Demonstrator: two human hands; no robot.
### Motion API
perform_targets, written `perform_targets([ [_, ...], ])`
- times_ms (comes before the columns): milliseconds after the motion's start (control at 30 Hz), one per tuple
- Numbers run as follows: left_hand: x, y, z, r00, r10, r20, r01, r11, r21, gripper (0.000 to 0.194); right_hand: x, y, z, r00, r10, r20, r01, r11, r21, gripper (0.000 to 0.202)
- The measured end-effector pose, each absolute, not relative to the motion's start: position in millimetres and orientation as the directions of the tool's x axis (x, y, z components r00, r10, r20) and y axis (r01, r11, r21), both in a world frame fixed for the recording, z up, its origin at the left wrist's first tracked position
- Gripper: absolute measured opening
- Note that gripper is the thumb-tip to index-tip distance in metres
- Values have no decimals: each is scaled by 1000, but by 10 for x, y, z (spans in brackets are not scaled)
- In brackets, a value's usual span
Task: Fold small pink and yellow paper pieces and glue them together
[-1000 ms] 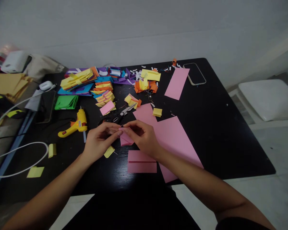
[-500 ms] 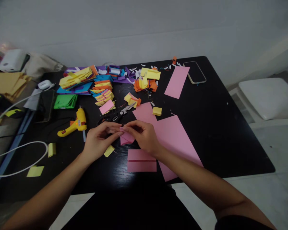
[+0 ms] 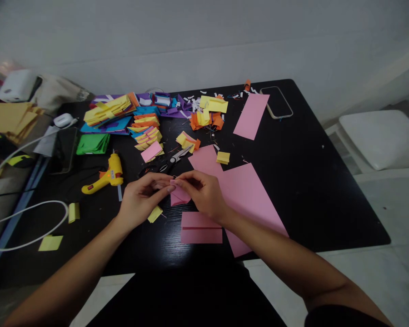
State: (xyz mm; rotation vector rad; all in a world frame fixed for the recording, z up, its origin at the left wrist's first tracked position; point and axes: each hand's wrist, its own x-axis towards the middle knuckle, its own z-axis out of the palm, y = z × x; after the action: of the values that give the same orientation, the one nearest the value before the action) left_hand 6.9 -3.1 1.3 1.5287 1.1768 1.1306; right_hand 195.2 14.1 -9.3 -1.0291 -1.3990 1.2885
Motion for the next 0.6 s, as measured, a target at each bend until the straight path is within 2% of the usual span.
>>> perform_targets([
  [267, 43, -35, 49, 148, 973, 176, 356, -218, 908, 13, 1944, 106, -103, -208, 972, 110, 17, 116, -993, 16],
  [600, 32, -31, 58, 161, 968, 192, 409, -243, 879, 13, 1951, 136, -95, -243, 969, 47, 2, 49, -999, 17],
])
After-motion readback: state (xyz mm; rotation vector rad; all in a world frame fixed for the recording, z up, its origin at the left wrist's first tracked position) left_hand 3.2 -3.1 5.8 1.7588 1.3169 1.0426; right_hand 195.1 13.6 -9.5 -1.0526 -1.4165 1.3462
